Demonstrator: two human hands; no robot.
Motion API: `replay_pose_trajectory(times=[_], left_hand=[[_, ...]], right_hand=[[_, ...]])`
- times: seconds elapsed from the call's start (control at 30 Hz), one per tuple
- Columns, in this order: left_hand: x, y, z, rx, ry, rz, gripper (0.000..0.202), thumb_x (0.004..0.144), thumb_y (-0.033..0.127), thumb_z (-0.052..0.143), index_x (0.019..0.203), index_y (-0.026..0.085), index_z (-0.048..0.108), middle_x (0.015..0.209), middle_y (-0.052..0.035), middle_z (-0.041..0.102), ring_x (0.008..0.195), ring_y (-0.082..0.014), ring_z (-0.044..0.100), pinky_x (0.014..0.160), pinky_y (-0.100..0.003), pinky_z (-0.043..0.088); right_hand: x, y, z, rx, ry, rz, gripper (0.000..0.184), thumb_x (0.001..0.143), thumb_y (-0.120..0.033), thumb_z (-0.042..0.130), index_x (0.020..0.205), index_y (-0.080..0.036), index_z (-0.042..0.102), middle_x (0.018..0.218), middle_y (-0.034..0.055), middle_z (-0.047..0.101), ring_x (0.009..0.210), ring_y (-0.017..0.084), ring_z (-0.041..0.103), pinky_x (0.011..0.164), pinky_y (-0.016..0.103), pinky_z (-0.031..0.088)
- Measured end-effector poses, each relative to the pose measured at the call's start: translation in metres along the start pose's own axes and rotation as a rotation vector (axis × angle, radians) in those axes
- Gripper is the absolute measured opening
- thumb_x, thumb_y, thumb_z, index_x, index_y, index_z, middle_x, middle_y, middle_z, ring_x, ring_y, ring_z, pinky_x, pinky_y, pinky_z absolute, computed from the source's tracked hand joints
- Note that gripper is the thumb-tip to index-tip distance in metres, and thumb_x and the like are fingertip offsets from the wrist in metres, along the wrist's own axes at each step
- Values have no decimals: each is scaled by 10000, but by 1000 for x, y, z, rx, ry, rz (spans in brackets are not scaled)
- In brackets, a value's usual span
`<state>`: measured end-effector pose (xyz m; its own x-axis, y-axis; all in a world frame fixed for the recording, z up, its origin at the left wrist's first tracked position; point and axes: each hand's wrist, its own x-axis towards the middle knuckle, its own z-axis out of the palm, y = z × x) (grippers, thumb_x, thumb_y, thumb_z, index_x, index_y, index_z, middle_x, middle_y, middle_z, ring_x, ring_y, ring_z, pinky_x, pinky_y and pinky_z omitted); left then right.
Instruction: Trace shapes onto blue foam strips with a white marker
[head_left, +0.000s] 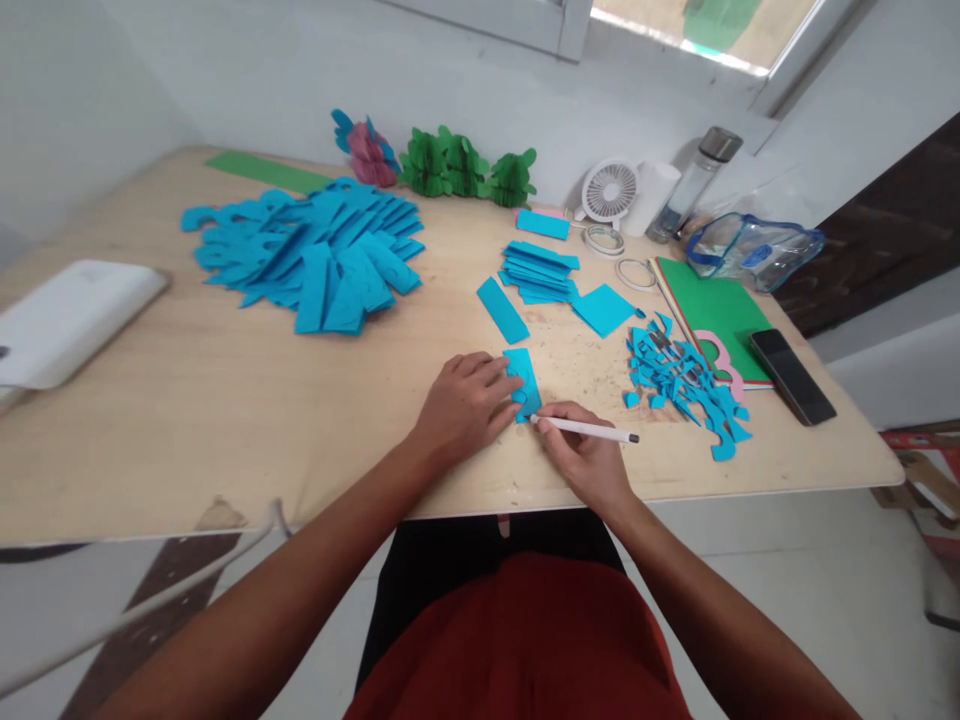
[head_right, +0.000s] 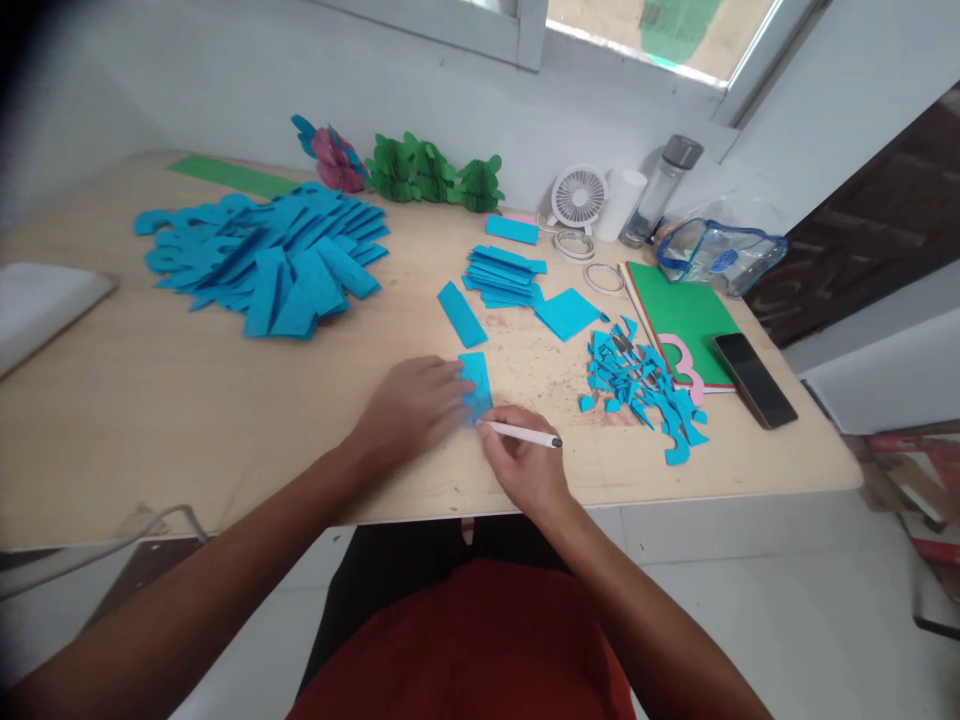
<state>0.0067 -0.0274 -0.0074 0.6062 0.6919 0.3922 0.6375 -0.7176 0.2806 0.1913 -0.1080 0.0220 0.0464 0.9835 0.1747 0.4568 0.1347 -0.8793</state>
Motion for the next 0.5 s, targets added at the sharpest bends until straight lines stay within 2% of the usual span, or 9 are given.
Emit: replay_pose_trajectory(times=[0.5], left_hand=[[-1, 0, 0, 5, -6, -11, 248, 928, 332, 502, 1033, 237, 706, 1208, -85, 687, 1214, -291, 547, 1020, -505, 429]], right_hand=[[0, -4, 0, -65, -33, -88, 103, 872, -266, 605, 872, -246, 706, 898, 41, 766, 858, 211, 705, 828, 380, 519]])
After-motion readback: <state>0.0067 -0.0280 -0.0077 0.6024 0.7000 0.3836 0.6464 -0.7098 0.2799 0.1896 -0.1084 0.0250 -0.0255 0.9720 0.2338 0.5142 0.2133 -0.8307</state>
